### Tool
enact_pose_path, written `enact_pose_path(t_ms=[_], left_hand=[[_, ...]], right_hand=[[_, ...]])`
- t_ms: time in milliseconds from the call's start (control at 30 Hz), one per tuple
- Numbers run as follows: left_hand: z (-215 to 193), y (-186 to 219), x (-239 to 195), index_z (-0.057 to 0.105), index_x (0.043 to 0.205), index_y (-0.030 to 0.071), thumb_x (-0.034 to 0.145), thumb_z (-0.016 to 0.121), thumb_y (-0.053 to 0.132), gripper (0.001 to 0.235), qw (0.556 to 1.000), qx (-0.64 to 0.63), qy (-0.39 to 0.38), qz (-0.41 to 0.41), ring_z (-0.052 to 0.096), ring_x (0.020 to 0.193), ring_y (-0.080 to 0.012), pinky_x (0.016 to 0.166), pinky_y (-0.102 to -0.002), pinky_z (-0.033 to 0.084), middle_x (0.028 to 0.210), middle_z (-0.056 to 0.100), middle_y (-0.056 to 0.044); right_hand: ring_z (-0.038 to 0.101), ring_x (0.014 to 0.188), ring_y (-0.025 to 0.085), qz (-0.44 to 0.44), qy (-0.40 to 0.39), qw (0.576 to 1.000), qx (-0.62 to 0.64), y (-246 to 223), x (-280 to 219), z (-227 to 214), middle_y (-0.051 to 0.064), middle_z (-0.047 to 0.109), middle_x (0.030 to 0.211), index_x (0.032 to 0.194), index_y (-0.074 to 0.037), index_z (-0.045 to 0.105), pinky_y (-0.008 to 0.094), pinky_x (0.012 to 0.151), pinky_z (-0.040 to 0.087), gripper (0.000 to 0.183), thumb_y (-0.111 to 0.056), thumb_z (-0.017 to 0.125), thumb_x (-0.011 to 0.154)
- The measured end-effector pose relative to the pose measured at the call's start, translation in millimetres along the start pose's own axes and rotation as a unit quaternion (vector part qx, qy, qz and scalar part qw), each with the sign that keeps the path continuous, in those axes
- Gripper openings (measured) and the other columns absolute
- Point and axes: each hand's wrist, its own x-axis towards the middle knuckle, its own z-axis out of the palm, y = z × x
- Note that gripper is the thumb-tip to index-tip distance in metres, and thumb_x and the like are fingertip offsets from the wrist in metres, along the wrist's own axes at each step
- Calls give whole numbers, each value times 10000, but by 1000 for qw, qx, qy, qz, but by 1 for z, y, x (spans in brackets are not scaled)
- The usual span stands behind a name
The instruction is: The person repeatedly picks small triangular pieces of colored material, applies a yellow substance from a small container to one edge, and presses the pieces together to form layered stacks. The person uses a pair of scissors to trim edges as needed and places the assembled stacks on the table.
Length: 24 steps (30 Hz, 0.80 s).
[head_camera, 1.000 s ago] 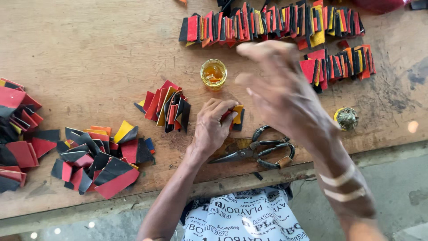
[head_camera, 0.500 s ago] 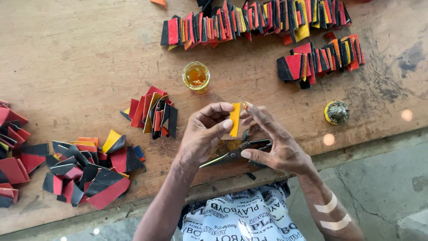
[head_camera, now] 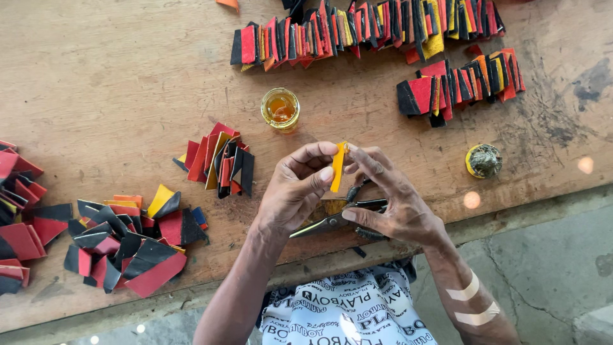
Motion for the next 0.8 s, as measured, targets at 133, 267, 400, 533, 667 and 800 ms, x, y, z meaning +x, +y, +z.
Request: enact_pose_path(t_ms=[133, 267, 400, 533, 667, 800], left_hand=[[-2, 1, 3, 646, 1281, -25, 948, 751, -8, 349, 1000, -8, 10, 13, 680, 1088, -197, 958, -323, 581, 1178, 697, -146], [-3, 4, 4, 649, 1288, -29, 952, 753, -13, 351, 1000, -7, 9, 23, 677, 1056, -179, 934, -312, 578, 1174, 701, -135], [1, 4, 4, 645, 1253, -30, 928, 746, -16, 340, 1000, 4, 9, 2, 691, 1077, -181, 956, -315, 584, 1179, 705, -136], [6, 6, 7, 656, 1255, -12, 931, 750, -27, 338, 1000, -5, 14, 15, 684, 1065, -174, 948, -315, 584, 1165, 698, -112], [6, 7, 11, 680, 1244, 45, 898, 770, -44, 368, 997, 23, 38, 59, 680, 1047, -147, 939, -305, 588, 1120, 696, -63], [8, -4, 40, 742, 1087, 73, 943, 784, -13, 173, 917, 331, -10, 225, 724, 1102, -148, 1003, -322, 617, 1138, 763, -53]], right_hand=[[527, 1320, 235, -73, 8, 995, -71, -1, -6, 5, 92, 496, 1444, 1648, -262, 275, 411, 1121, 555, 911, -277, 799, 902], [604, 1125, 144, -61, 14, 993, -104, -12, -11, 7, 67, 539, 1331, 1546, -375, 447, 340, 960, 624, 782, -264, 822, 869], [539, 1161, 174, -31, 31, 996, -74, -17, 1, -4, 80, 503, 1320, 1567, -276, 367, 349, 972, 577, 829, -282, 806, 862], [528, 1230, 184, -76, 15, 996, -47, -24, 10, 1, 111, 495, 1386, 1526, -214, 418, 356, 1031, 572, 738, -265, 802, 897], [571, 1130, 197, -88, -46, 987, -130, -41, -14, -1, 80, 569, 1323, 1374, -265, 649, 337, 909, 589, 539, -215, 817, 864], [634, 1054, 160, -75, 60, 993, -66, -50, -37, -19, 48, 610, 1261, 1303, -239, 702, 280, 821, 613, 405, -218, 773, 905]])
